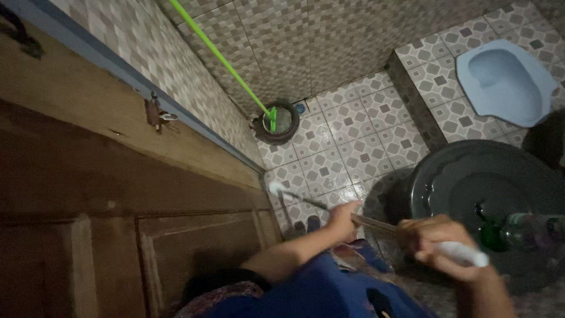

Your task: The person scrubs the tiled bathroom floor using a long-handled brush. They move around a squat toilet and a large water container, cleaning the floor area systematically.

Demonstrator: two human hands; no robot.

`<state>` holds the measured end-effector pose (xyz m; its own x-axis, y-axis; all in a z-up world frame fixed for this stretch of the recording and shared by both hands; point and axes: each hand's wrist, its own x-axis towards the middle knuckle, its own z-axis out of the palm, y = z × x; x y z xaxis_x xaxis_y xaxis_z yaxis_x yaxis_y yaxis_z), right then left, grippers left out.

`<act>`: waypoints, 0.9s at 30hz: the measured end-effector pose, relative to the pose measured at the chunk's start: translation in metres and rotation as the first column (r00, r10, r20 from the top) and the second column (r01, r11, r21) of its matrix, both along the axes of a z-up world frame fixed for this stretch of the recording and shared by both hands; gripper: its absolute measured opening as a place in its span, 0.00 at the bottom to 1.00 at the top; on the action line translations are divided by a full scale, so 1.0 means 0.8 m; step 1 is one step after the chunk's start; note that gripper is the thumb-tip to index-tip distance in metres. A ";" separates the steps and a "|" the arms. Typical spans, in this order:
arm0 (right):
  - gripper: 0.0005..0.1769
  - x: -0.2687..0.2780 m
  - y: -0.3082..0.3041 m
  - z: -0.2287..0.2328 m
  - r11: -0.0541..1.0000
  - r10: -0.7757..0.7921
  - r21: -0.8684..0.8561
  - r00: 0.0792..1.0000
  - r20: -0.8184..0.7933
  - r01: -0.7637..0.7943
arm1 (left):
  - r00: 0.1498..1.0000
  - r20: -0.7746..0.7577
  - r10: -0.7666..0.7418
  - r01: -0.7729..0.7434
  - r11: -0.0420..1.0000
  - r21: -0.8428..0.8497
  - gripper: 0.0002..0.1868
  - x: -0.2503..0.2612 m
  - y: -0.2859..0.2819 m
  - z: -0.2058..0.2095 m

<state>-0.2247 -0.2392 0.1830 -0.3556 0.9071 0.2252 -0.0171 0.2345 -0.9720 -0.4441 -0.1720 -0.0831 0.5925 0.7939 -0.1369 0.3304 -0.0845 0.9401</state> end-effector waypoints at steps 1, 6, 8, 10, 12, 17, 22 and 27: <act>0.14 0.000 -0.005 0.006 0.999 -0.020 -0.029 0.999 -0.036 0.019 | 1.000 -0.008 -0.002 0.002 0.999 -0.046 0.25 0.003 -0.012 0.016; 0.19 0.008 -0.039 0.038 0.974 -0.127 -0.194 0.990 -0.059 0.114 | 0.996 0.080 -0.024 0.028 0.999 -0.046 0.20 0.025 -0.031 0.055; 0.19 0.016 -0.061 0.045 0.975 -0.171 -0.131 0.982 0.080 0.181 | 0.988 0.129 -0.086 0.072 0.991 0.111 0.17 0.040 -0.030 0.056; 0.19 0.018 -0.079 0.038 0.970 -0.196 -0.104 0.962 0.190 0.218 | 0.974 0.180 -0.137 0.104 0.978 0.182 0.14 0.062 -0.022 0.051; 0.17 0.020 -0.083 0.027 0.963 -0.205 -0.116 0.939 0.277 0.244 | 0.953 0.244 -0.180 0.141 0.976 0.169 0.12 0.090 0.002 0.043; 0.10 0.027 -0.052 0.023 0.966 -0.240 0.125 0.961 0.135 0.224 | 0.980 0.095 -0.173 0.156 0.974 0.162 0.10 0.110 0.029 0.028; 0.09 0.050 -0.051 -0.009 0.981 -0.193 -0.051 0.979 -0.067 0.190 | 0.988 0.004 -0.156 0.156 0.986 0.063 0.14 0.065 0.008 0.024; 0.14 0.039 -0.066 0.002 0.982 -0.158 -0.114 0.986 -0.058 0.151 | 0.957 -0.001 -0.289 0.288 0.957 -0.032 0.26 0.041 0.004 0.031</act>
